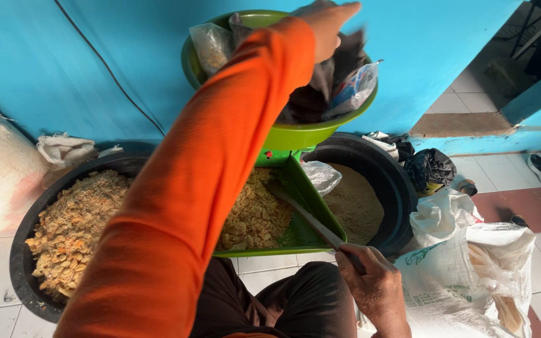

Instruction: The person sits on the floor operating a green electric grain mill, using a wooden scoop to move cracked material from the discharge tray and feed it back into the hopper, and adjusts a cloth in the hopper. At the end they scoop the ground flour from a large basin into a bowl.

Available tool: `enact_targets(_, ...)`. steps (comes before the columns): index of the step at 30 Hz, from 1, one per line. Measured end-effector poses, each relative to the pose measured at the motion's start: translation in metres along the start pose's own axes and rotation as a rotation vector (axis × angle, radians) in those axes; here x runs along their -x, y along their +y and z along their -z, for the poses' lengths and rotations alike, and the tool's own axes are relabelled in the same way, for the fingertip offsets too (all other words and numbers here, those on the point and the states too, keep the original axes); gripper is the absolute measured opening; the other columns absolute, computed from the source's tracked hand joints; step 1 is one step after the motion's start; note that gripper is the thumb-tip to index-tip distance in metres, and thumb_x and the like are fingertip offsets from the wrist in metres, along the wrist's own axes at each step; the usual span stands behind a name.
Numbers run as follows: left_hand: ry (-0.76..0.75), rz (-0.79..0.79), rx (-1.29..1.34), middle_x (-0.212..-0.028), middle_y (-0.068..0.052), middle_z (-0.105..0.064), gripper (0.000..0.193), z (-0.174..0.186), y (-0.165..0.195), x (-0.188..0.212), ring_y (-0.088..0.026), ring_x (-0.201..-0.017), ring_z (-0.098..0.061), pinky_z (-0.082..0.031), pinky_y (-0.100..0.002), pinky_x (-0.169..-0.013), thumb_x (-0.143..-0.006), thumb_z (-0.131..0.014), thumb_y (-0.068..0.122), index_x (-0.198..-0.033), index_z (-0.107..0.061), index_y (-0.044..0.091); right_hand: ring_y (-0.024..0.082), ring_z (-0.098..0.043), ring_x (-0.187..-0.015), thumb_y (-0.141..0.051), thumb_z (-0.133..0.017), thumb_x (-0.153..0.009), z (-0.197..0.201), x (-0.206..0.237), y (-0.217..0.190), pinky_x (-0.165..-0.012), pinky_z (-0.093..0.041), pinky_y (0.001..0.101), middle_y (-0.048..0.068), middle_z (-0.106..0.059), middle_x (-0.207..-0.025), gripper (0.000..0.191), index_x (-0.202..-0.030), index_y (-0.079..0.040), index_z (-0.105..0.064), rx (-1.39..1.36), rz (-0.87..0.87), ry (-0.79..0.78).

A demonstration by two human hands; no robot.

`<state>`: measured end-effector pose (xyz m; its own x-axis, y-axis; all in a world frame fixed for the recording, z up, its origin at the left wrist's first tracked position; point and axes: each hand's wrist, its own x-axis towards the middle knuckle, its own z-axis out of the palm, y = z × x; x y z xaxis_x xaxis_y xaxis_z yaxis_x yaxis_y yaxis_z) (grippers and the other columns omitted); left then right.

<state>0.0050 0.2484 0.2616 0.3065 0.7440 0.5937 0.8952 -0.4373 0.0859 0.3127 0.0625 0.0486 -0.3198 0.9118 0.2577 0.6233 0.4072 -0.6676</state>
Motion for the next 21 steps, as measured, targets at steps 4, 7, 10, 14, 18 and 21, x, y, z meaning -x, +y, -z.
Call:
enact_targets(4, -0.67, 0.136, -0.199, -0.108, -0.017, -0.072, 0.046, 0.019, -0.018, 0.031, -0.037, -0.102, -0.068, -0.052, -0.052, -0.086, -0.087, -0.081, 0.044, -0.115, -0.072, 0.008, 0.012, -0.069, -0.056, -0.02, -0.08, -0.082, 0.002, -0.001, 0.002, -0.051, -0.053, 0.029, 0.004, -0.073, -0.076, 0.024, -0.104, -0.01, -0.079, -0.035, 0.032, -0.002)
enact_targets(7, -0.396, -0.182, -0.076, -0.102, -0.019, -0.072, 0.057, 0.022, -0.034, 0.058, -0.04, -0.09, -0.068, -0.055, -0.052, -0.072, -0.065, -0.09, 0.037, -0.11, -0.074, 0.006, 0.012, -0.069, -0.057, -0.019, -0.08, -0.082, 0.003, -0.002, 0.005, -0.051, -0.053, 0.0288, 0.004, -0.073, -0.077, 0.023, -0.103, -0.01, -0.079, -0.059, 0.06, 0.006)
enact_targets(10, -0.413, -0.014, -0.324, -0.096, -0.01, -0.076, 0.016, 0.037, -0.049, 0.089, -0.035, -0.094, -0.071, -0.053, -0.054, -0.076, -0.088, -0.075, 0.027, -0.099, -0.083, 0.019, 0.013, -0.067, -0.056, -0.019, -0.081, -0.082, 0.005, -0.002, 0.007, -0.052, -0.053, 0.0291, 0.005, -0.072, -0.077, 0.024, -0.104, -0.01, -0.079, -0.047, 0.048, 0.009)
enact_targets(14, -0.441, -0.085, 0.021, -0.095, -0.02, -0.07, 0.048, 0.07, -0.054, 0.13, -0.037, -0.084, -0.069, -0.053, -0.053, -0.071, -0.099, -0.074, 0.047, -0.084, -0.076, 0.001, 0.012, -0.068, -0.057, -0.019, -0.081, -0.081, 0.009, -0.001, 0.007, -0.05, -0.053, 0.0287, 0.004, -0.074, -0.08, 0.025, -0.105, -0.011, -0.08, -0.056, 0.027, 0.011)
enact_targets(18, -0.478, 0.226, -0.301, -0.079, -0.02, -0.07, 0.057, 0.066, -0.046, 0.135, -0.034, -0.072, -0.068, -0.05, -0.049, -0.071, -0.102, -0.057, 0.057, -0.08, -0.072, 0.006, 0.012, -0.069, -0.058, -0.019, -0.081, -0.081, 0.009, -0.001, 0.005, -0.052, -0.055, 0.028, 0.004, -0.075, -0.08, 0.026, -0.106, -0.012, -0.08, -0.036, 0.02, 0.011)
enact_targets(21, -0.166, -0.004, -0.233, -0.082, -0.013, -0.068, 0.047, 0.027, -0.031, 0.111, -0.033, -0.075, -0.067, -0.051, -0.052, -0.07, -0.1, -0.07, 0.048, -0.078, -0.069, 0.007, 0.011, -0.071, -0.06, -0.019, -0.08, -0.083, 0.006, 0.0, 0.003, -0.053, -0.055, 0.0275, 0.003, -0.075, -0.082, 0.024, -0.105, -0.012, -0.08, -0.028, 0.017, 0.015)
